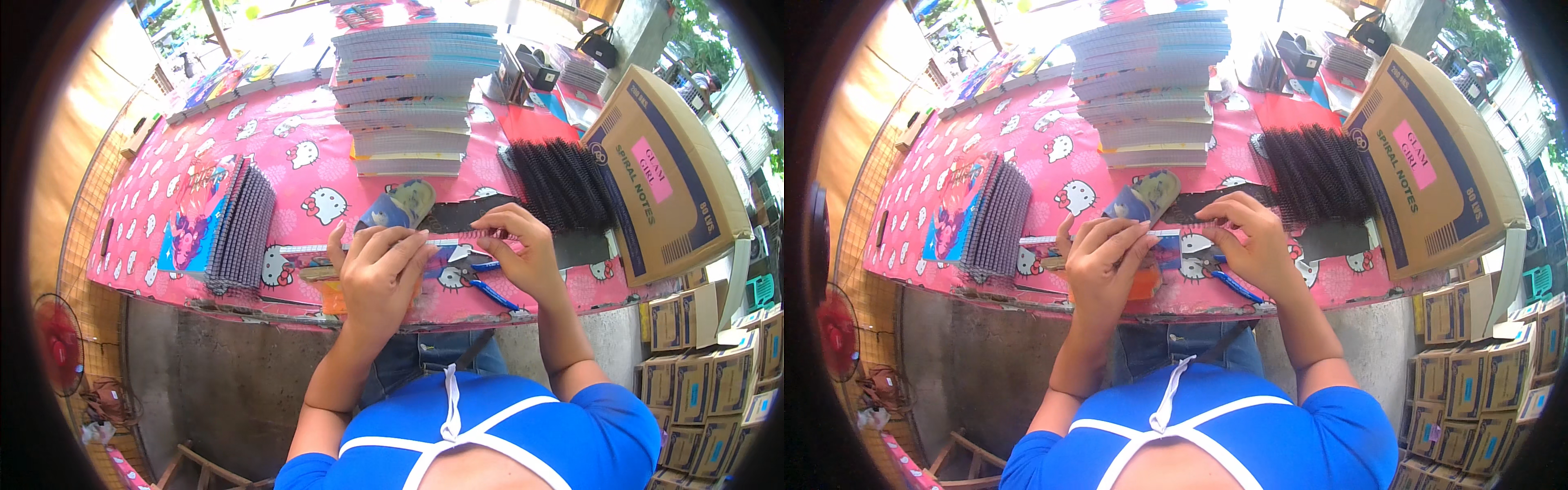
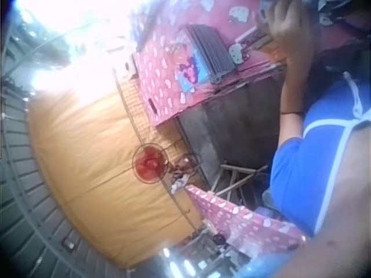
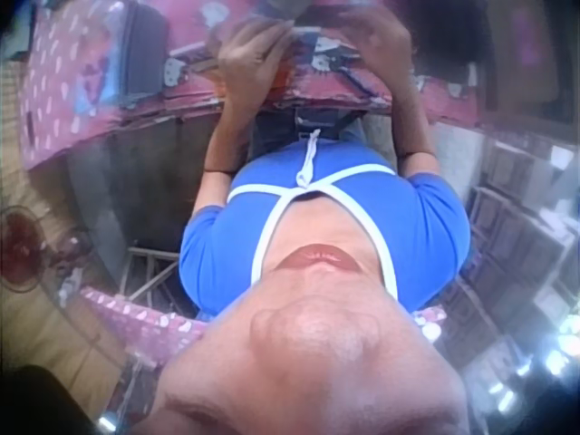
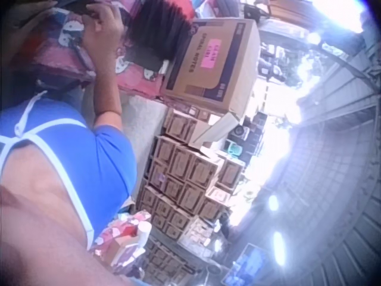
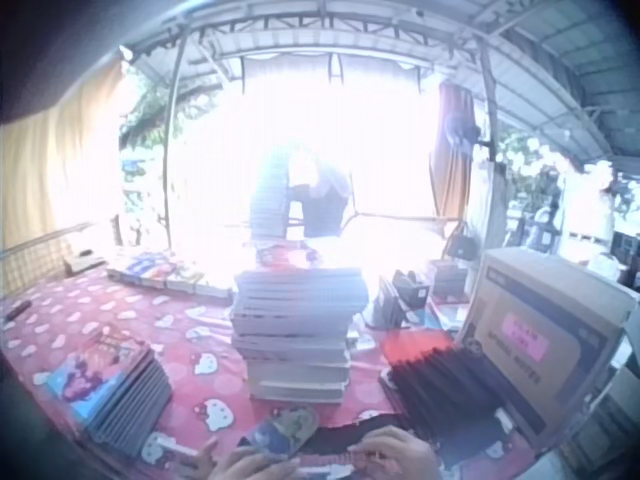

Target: The person inserts spiral-bound notebooks into plastic sleeves and stacks them on a table.

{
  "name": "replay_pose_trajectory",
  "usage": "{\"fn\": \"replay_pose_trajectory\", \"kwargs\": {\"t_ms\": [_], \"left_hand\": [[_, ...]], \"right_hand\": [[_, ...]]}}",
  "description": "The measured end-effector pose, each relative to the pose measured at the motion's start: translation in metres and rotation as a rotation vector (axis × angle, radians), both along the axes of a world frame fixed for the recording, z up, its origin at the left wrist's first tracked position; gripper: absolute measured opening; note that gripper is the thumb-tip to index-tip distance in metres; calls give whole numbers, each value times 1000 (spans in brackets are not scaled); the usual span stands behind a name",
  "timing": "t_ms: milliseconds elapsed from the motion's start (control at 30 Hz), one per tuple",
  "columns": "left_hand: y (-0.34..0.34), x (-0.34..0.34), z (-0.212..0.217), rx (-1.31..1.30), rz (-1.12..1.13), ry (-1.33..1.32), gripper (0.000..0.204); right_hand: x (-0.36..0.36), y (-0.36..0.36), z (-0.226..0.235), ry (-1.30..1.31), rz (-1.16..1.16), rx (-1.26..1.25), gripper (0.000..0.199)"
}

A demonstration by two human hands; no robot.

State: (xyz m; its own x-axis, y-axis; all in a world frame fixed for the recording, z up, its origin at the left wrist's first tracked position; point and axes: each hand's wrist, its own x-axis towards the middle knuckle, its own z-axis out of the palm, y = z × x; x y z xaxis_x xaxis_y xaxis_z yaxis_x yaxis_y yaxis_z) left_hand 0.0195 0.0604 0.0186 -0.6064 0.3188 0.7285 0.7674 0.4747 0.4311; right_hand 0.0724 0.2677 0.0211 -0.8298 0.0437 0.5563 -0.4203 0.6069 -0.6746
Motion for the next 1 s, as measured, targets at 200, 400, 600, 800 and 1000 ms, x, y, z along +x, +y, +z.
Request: {"fn": "replay_pose_trajectory", "kwargs": {"t_ms": [200,400,600,800,1000], "left_hand": [[3,0,-6,29,10,-18,17],[2,0,-5,35,0,-11,18],[1,1,-8,39,5,-7,19],[3,0,-6,37,2,-4,21],[4,0,-5,52,-2,8,22]], "right_hand": [[-5,0,9,-168,165,-117,22],[-4,4,13,-120,69,-17,23],[-7,1,13,-185,229,-120,24],[-12,6,15,-161,248,-11,28],[-19,11,18,-213,324,15,27]]}}
